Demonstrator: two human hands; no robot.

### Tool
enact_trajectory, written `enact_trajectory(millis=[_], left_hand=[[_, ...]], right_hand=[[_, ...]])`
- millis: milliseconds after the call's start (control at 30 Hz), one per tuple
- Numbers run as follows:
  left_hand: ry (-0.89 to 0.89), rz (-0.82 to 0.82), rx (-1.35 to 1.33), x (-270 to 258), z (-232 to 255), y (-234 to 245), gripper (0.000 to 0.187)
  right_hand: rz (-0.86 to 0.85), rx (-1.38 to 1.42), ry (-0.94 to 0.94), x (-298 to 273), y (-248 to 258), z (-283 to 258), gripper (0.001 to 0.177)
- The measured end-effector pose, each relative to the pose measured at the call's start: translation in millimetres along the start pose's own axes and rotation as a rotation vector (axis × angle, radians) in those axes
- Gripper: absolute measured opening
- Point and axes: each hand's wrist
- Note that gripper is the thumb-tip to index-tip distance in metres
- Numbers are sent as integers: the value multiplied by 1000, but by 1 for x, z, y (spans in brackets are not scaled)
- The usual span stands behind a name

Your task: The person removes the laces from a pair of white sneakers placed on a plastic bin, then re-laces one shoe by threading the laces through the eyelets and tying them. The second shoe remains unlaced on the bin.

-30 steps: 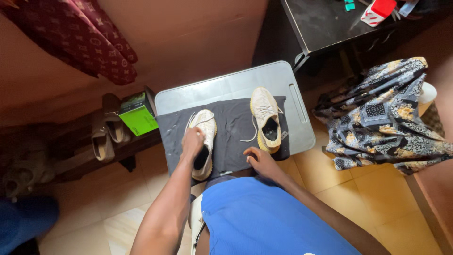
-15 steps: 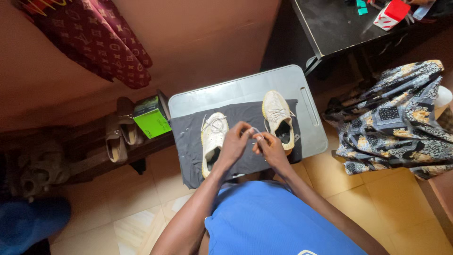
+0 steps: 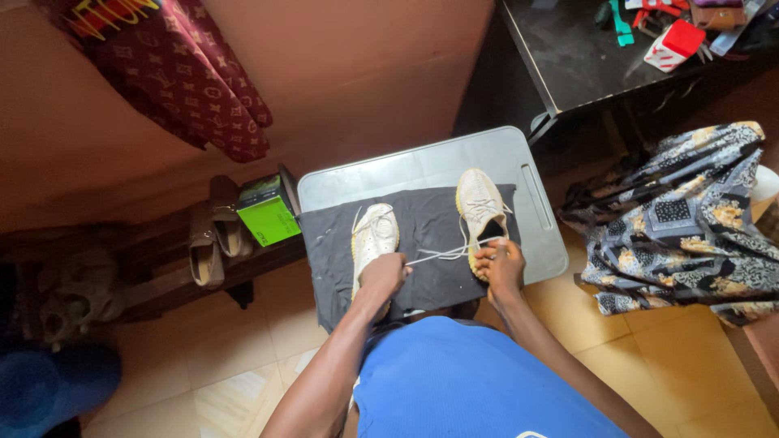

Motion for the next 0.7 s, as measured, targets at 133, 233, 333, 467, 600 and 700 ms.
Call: enact_trajectory(millis=[133,233,333,467,600,700], left_hand=[[-170,56,14,2,-21,-6,22],[-438,34,-31,7,-14,-15,20],[-566,-38,-51,4,20,-26,15],[-881,16,-211,-4,77,-29,25],[-529,137,-468,-20,87,-3,34],[85,236,-813,-17,78,-3,45]], right_hand=[[271,-507,399,6,16,8,42],[402,-916,1018,7,10,13,39],[-82,-814,669,11,-7,1,18],[-572,-599,-336,3,-36,-20,32],[-506,-691,-349,-14,-38,-47,36],[-759,-332,-286,-25,-36,-51,36]])
Point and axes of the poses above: each hand's wrist, its own x-axis towards the middle knuckle, its own y-axis out of the back of the hand, z = x × y, and after that the axes turned 12 degrees about -y, right-handed
